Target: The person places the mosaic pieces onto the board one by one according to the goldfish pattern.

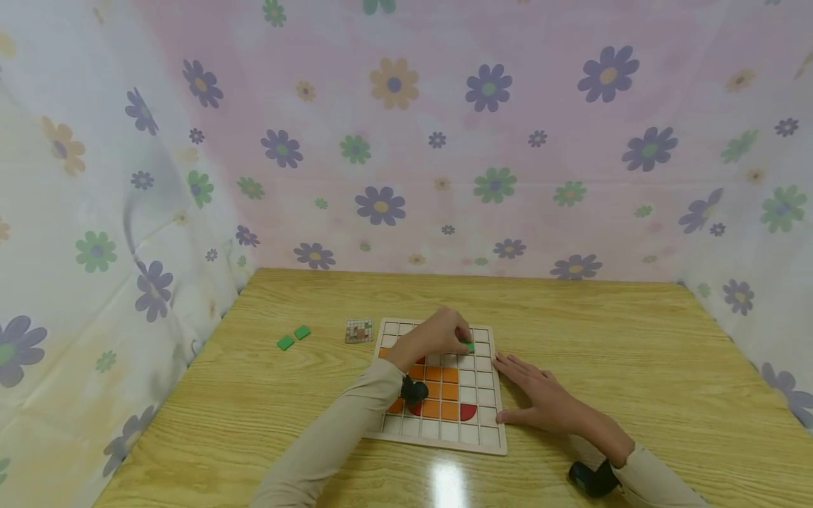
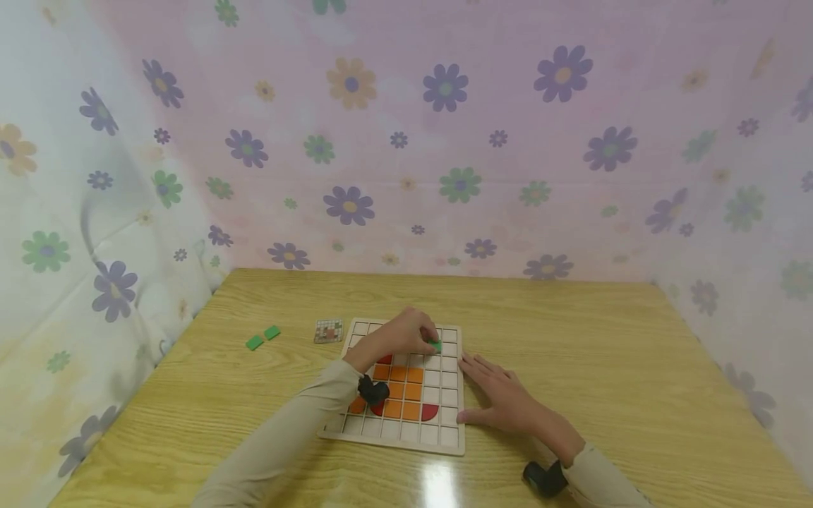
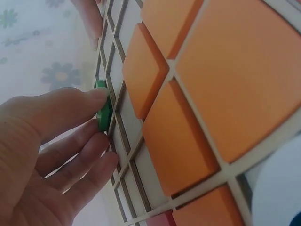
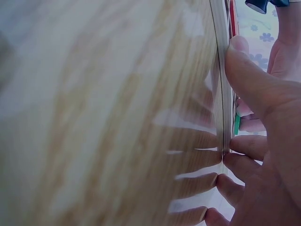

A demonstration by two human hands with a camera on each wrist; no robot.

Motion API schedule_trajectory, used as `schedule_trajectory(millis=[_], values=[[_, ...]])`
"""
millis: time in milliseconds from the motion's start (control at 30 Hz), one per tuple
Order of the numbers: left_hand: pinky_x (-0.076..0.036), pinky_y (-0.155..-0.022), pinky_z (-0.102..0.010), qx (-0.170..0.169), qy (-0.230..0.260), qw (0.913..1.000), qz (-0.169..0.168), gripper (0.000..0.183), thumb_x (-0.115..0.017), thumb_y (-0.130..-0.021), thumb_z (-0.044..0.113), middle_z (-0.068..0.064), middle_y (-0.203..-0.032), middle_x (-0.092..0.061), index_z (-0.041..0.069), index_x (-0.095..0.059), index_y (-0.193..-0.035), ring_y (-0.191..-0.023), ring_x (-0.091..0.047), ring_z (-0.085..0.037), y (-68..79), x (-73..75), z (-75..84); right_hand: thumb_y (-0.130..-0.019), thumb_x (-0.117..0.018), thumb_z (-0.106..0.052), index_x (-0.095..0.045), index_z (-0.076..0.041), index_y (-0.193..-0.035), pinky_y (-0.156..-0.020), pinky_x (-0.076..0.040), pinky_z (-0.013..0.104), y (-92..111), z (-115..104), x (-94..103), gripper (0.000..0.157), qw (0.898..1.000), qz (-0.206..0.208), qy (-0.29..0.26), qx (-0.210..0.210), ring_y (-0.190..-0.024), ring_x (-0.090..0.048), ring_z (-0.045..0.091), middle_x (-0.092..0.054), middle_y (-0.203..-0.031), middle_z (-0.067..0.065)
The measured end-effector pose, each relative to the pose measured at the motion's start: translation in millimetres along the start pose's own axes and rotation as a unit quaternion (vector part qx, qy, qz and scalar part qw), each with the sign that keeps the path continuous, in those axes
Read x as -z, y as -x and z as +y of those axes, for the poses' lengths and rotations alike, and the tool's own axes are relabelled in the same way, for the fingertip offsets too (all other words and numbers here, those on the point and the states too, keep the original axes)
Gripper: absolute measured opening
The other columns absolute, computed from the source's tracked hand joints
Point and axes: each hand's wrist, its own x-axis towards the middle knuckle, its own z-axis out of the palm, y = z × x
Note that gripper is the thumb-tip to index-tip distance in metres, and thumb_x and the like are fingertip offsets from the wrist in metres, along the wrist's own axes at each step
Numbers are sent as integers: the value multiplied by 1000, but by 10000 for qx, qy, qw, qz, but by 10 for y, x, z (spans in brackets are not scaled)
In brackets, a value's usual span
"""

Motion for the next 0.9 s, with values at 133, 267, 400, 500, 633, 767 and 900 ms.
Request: schedule_trajectory(millis=[133, 267, 400, 500, 633, 767, 900], values=[[-46, -63, -15, 103, -15, 9999, -15, 5, -73, -84, 12, 3, -86, -68, 9, -76, -86, -71, -57, -4, 11, 6, 11, -82, -67, -52, -34, -4, -146, -90, -28, 70, -5, 2, -3, 87, 10000, -14, 2, 6, -135, -26, 43, -30, -150, 18], [-46, -64, -15, 197, -68, 9998, -9, 5, -73, -84, 12, 3, -89, -67, 9, -76, -87, -74, -57, -4, 22, 7, 21, -82, -67, -51, -35, -3, -146, -90, -27, 69, -7, 5, -2, 87, 10000, 2, -10, 29, -135, -26, 43, -30, -150, 19], [-46, -64, -15, 171, -111, 9998, 7, 5, -73, -84, 11, 4, -89, -67, 10, -76, -86, -75, -57, -4, 18, 7, 29, -81, -68, -51, -35, -3, -145, -89, -28, 70, -7, 9, -6, 86, 10000, 46, -3, 49, -134, -27, 44, -31, -149, 19], [-46, -65, -15, 177, 24, 9998, -2, 5, -73, -83, 11, 4, -88, -67, 9, -76, -86, -75, -57, -5, 16, 6, 19, -81, -68, -50, -36, -2, -145, -88, -28, 70, -10, 13, -10, 86, 9999, 87, 9, 86, -134, -28, 44, -31, -149, 19], [-47, -66, -15, 158, 168, 9997, -5, 4, -73, -83, 11, 4, -87, -66, 8, -75, -86, -75, -57, -5, 21, 10, 5, -81, -69, -50, -36, -2, -145, -88, -28, 70, -14, 14, -12, 86, 9999, 99, 31, 96, -134, -28, 44, -31, -149, 20], [-46, -67, -15, 92, 134, 9999, -25, 4, -73, -83, 10, 4, -86, -66, 7, -75, -86, -75, -57, -5, 30, 21, 30, -81, -68, -50, -36, -2, -145, -88, -27, 72, -12, 6, -4, 87, 10000, 60, 12, 56, -134, -28, 44, -31, -149, 20], [-46, -67, -15, 122, 65, 9999, -56, 4, -72, -84, 10, 3, -87, -67, 8, -75, -87, -75, -56, -5, 38, 21, 50, -81, -69, -50, -36, -2, -145, -88, -27, 72, -9, 0, 0, 86, 10000, 42, -7, 41, -134, -27, 44, -31, -149, 20]])
